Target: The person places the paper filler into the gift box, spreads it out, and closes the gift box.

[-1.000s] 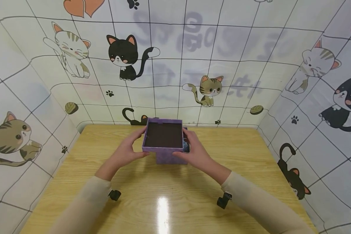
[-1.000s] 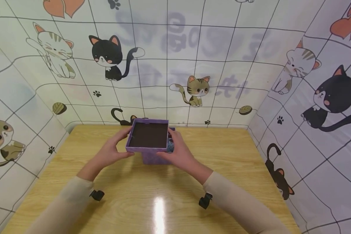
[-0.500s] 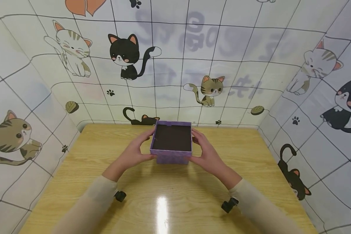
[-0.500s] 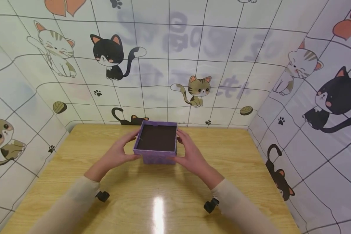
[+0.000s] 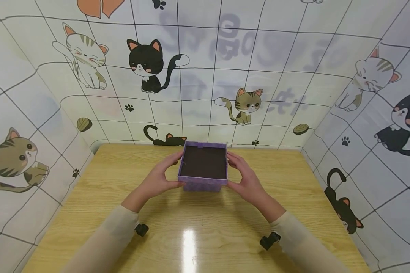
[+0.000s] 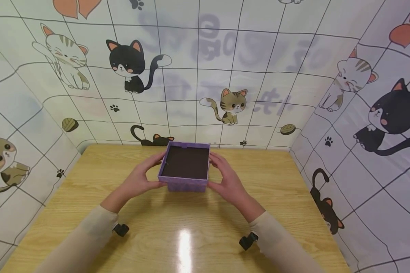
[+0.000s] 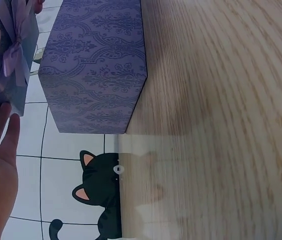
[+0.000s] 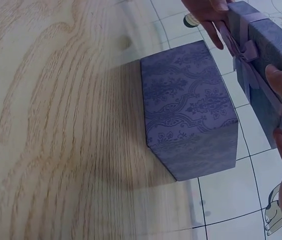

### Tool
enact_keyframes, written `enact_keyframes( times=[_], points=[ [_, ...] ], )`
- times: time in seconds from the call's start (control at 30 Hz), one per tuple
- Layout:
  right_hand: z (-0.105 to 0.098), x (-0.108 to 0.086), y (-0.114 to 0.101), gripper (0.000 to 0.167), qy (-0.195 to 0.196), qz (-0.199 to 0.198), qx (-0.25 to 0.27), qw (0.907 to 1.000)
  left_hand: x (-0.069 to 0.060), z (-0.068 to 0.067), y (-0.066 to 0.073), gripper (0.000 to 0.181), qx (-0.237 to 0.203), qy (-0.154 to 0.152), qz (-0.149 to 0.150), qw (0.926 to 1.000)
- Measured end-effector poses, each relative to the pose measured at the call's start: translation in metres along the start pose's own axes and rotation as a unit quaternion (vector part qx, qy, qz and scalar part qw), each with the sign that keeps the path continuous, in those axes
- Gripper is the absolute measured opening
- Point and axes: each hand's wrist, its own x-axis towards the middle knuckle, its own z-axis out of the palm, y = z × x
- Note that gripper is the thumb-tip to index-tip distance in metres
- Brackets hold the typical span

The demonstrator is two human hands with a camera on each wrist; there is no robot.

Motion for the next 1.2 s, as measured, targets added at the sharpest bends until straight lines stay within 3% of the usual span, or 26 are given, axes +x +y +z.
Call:
enact_keyframes(
  times=[0.2, 0.37, 0.5, 0.83, 1.07, 1.2],
  points=[
    [0.002, 0.000, 0.001, 0.080, 0.028, 0.000, 0.065, 0.9975, -0.001, 0.001, 0.000, 0.088, 0.038, 0.030, 0.005, 0.9988],
    [0.007, 0.000, 0.000, 0.068, 0.062, 0.015, 0.087, 0.9942, -0.001, 0.001, 0.003, 0.076, 0.038, 0.062, -0.005, 0.9974],
    [0.010, 0.000, 0.000, 0.065, 0.084, 0.034, 0.105, 0.9904, 0.001, 0.002, 0.006, 0.071, 0.025, 0.075, -0.019, 0.9967],
    [0.014, -0.001, 0.005, 0.060, 0.106, 0.064, 0.137, 0.9828, 0.002, 0.006, 0.009, 0.065, -0.063, 0.084, -0.026, 0.9942],
    [0.010, 0.008, 0.005, 0.058, 0.120, 0.024, 0.130, 0.9840, 0.004, 0.011, 0.009, 0.058, -0.059, 0.112, -0.024, 0.9917],
    [0.009, 0.010, 0.004, 0.055, 0.126, 0.022, 0.134, 0.9827, 0.006, 0.013, 0.010, 0.056, -0.055, 0.129, -0.020, 0.9899]
  ],
)
